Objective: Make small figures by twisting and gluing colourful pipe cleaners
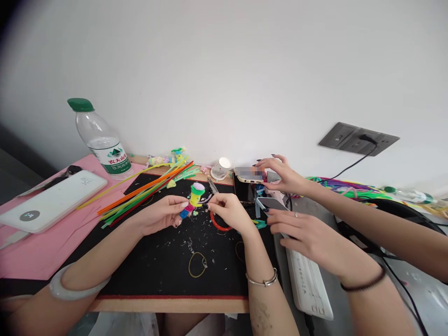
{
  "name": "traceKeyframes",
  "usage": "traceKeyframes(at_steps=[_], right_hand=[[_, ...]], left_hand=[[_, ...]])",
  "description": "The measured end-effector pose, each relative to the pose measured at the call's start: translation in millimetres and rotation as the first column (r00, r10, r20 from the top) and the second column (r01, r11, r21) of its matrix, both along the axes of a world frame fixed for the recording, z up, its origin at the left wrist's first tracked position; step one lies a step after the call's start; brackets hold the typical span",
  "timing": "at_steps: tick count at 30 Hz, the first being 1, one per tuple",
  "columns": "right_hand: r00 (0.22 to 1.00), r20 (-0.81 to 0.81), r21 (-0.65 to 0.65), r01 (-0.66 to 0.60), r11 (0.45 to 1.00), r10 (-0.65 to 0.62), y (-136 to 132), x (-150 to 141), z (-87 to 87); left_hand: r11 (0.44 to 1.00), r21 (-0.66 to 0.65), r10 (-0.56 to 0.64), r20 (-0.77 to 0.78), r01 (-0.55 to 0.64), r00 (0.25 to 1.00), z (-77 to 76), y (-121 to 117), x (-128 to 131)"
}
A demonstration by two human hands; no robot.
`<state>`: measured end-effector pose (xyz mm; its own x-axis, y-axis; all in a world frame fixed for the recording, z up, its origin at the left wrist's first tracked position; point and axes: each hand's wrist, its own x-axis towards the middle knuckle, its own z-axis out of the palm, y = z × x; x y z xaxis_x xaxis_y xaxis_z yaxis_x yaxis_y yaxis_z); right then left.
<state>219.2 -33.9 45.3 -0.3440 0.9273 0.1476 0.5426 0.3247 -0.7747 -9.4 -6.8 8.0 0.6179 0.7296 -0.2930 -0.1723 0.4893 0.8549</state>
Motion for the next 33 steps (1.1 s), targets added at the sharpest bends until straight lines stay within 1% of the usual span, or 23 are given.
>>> traceKeyframes(at_steps=[2,4,5,6,8,9,10,12,13,15,17,19,21,23,25,27,29,31,33], right_hand=[[1.0,0.016,0.014,-0.019,1.0,0.018,-4,28,14.1],[0.998,0.04,0.021,-0.043,0.999,0.042,-5,59,30.4],[0.978,0.124,-0.027,-0.164,0.986,0.166,-4,72,37.6],[0.965,0.16,0.001,-0.21,0.978,0.207,-2,81,43.2],[0.957,0.196,0.035,-0.227,0.973,0.216,3,82,48.1],[0.96,0.185,0.041,-0.223,0.974,0.212,4,75,47.1],[0.971,0.155,0.06,-0.191,0.98,0.18,5,63,44.0],[0.975,0.14,0.059,-0.184,0.981,0.174,4,30,33.1],[0.983,0.122,0.051,-0.145,0.988,0.138,2,13,26.5],[0.992,0.109,0.021,-0.067,0.998,0.064,-2,-15,14.0],[0.994,0.106,0.043,-0.021,0.999,0.017,-5,-31,5.3],[0.994,0.107,0.097,-0.018,0.995,0.007,-6,-35,1.0],[0.994,0.105,0.152,-0.041,0.988,0.025,-5,-34,-0.8],[0.994,0.102,0.182,-0.061,0.981,0.043,-4,-31,-2.4],[0.994,0.101,0.179,-0.063,0.982,0.045,-2,-29,-5.1],[0.993,0.106,0.14,-0.058,0.988,0.043,0,-26,-8.4],[0.993,0.113,0.08,-0.048,0.996,0.039,3,-23,-10.9],[0.993,0.113,0.024,-0.039,0.999,0.036,5,-19,-12.0],[0.994,0.105,-0.021,-0.027,0.999,0.029,7,-14,-11.9]], left_hand=[[0.987,0.063,-0.142,-0.066,0.146,0.988,1.1,0,-4],[0.954,0.117,-0.257,-0.16,0.276,0.953,3.5,0,-5],[0.935,0.137,-0.294,-0.21,0.326,0.932,4.7,0,-6],[0.918,0.152,-0.322,-0.259,0.367,0.911,5.7,-1,-5],[0.886,0.178,-0.35,-0.35,0.428,0.869,6.8,-2,-4],[0.874,0.192,-0.35,-0.388,0.446,0.853,6.6,-2,-3],[0.866,0.207,-0.342,-0.419,0.455,0.841,6.0,-2,-2],[0.87,0.237,-0.295,-0.456,0.433,0.84,3.9,-2,1],[0.881,0.247,-0.257,-0.466,0.403,0.847,2.6,-2,1],[0.914,0.258,-0.162,-0.472,0.311,0.867,0.4,-1,3],[0.943,0.268,-0.054,-0.462,0.198,0.885,-0.8,0,5],[0.961,0.267,0.051,-0.442,0.077,0.895,-0.6,0,6],[0.971,0.235,0.147,-0.411,-0.052,0.9,0.4,2,6],[0.97,0.174,0.222,-0.347,-0.17,0.911,1.6,3,6],[0.965,0.102,0.262,-0.246,-0.243,0.933,2.3,4,4],[0.966,0.043,0.258,-0.146,-0.255,0.955,2.4,5,3],[0.975,0.009,0.221,-0.074,-0.221,0.972,1.8,5,2],[0.985,0.005,0.173,-0.026,-0.173,0.985,1.1,5,0],[0.993,0.029,0.118,0.002,-0.118,0.993,0.8,5,-1]])
